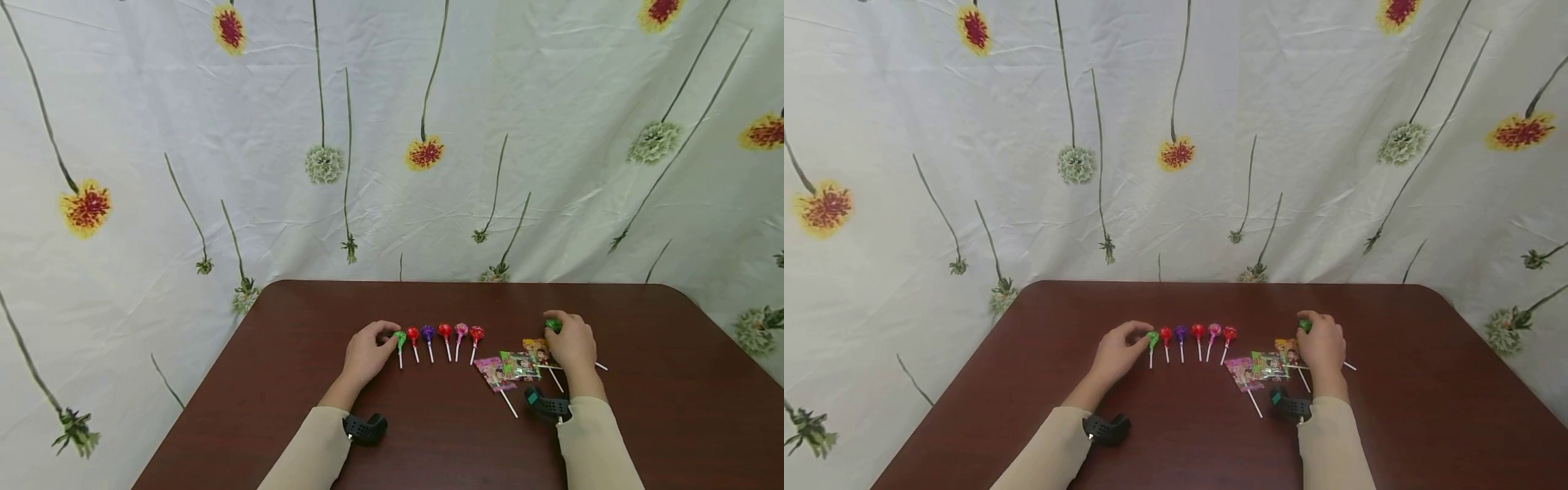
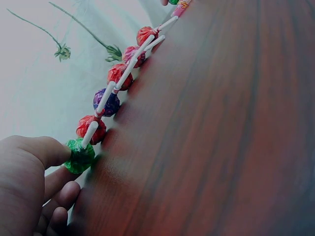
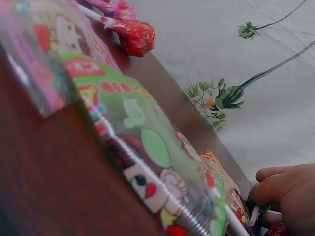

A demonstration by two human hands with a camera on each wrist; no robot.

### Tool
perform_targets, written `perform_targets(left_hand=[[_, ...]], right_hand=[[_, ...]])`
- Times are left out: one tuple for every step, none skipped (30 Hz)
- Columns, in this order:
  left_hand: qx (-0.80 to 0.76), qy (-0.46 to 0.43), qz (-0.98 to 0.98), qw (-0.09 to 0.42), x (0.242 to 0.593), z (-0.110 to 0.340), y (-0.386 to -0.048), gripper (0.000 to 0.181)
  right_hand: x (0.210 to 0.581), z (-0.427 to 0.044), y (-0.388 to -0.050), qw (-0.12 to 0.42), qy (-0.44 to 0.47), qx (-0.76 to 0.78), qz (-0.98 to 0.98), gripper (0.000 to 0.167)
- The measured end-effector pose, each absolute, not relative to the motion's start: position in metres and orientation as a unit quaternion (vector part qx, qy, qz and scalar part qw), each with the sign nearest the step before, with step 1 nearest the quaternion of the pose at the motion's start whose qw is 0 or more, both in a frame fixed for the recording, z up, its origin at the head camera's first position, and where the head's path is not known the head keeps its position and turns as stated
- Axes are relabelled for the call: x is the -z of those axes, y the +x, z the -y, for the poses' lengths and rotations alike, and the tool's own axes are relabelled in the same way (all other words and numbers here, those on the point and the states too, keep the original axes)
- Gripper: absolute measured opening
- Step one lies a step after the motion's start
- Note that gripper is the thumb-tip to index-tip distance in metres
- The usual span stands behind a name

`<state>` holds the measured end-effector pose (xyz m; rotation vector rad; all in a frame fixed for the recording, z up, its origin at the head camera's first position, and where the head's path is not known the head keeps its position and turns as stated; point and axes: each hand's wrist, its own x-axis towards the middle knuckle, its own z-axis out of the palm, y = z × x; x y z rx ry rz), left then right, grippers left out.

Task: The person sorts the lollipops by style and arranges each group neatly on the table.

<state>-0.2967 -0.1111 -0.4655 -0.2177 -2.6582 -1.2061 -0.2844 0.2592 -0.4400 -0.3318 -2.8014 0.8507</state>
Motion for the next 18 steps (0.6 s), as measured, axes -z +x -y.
perform_targets(left_hand=[[0.410,-0.073,0.903,0.107,0.4654,0.1112,-0.2967,0.016],[0.409,-0.073,0.903,0.107,0.4653,0.1112,-0.2967,0.016],[0.408,-0.073,0.903,0.108,0.4653,0.1112,-0.2968,0.016],[0.408,-0.073,0.904,0.108,0.4653,0.1113,-0.2969,0.016],[0.407,-0.073,0.904,0.108,0.4653,0.1113,-0.2970,0.016],[0.407,-0.073,0.904,0.108,0.4653,0.1113,-0.2971,0.016],[0.407,-0.073,0.904,0.108,0.4654,0.1113,-0.2972,0.016],[0.407,-0.073,0.904,0.108,0.4656,0.1114,-0.2974,0.017],[0.407,-0.073,0.904,0.108,0.4657,0.1114,-0.2975,0.017],[0.407,-0.072,0.904,0.107,0.4658,0.1114,-0.2976,0.017],[0.407,-0.073,0.904,0.108,0.4657,0.1114,-0.2976,0.017],[0.408,-0.073,0.904,0.107,0.4656,0.1114,-0.2975,0.017],[0.409,-0.073,0.904,0.106,0.4655,0.1115,-0.2975,0.017],[0.409,-0.074,0.904,0.106,0.4655,0.1115,-0.2975,0.017],[0.409,-0.074,0.903,0.105,0.4655,0.1115,-0.2974,0.016],[0.409,-0.074,0.903,0.105,0.4655,0.1115,-0.2974,0.016],[0.410,-0.075,0.903,0.105,0.4655,0.1116,-0.2974,0.016],[0.410,-0.076,0.903,0.105,0.4656,0.1116,-0.2976,0.016]], right_hand=[[0.4401,-0.2594,-0.2846,0.099,-0.112,-0.288,0.946,0.041],[0.4402,-0.2595,-0.2846,0.102,-0.111,-0.289,0.945,0.041],[0.4403,-0.2596,-0.2845,0.104,-0.111,-0.292,0.944,0.040],[0.4403,-0.2596,-0.2846,0.106,-0.111,-0.295,0.943,0.040],[0.4401,-0.2597,-0.2845,0.109,-0.111,-0.298,0.942,0.040],[0.4399,-0.2596,-0.2844,0.111,-0.111,-0.302,0.941,0.040],[0.4397,-0.2595,-0.2843,0.112,-0.111,-0.304,0.939,0.039],[0.4395,-0.2594,-0.2843,0.113,-0.112,-0.306,0.939,0.039],[0.4392,-0.2593,-0.2842,0.113,-0.113,-0.306,0.939,0.039],[0.4389,-0.2593,-0.2843,0.112,-0.114,-0.303,0.939,0.039],[0.4385,-0.2593,-0.2844,0.111,-0.114,-0.300,0.941,0.040],[0.4386,-0.2594,-0.2845,0.110,-0.115,-0.296,0.942,0.040],[0.4388,-0.2595,-0.2845,0.110,-0.115,-0.293,0.943,0.040],[0.4391,-0.2596,-0.2846,0.110,-0.115,-0.290,0.944,0.040],[0.4395,-0.2598,-0.2846,0.110,-0.115,-0.288,0.944,0.040],[0.4398,-0.2599,-0.2846,0.111,-0.115,-0.288,0.944,0.039],[0.4402,-0.2599,-0.2843,0.113,-0.115,-0.290,0.943,0.039],[0.4407,-0.2598,-0.2840,0.117,-0.114,-0.293,0.942,0.039]])
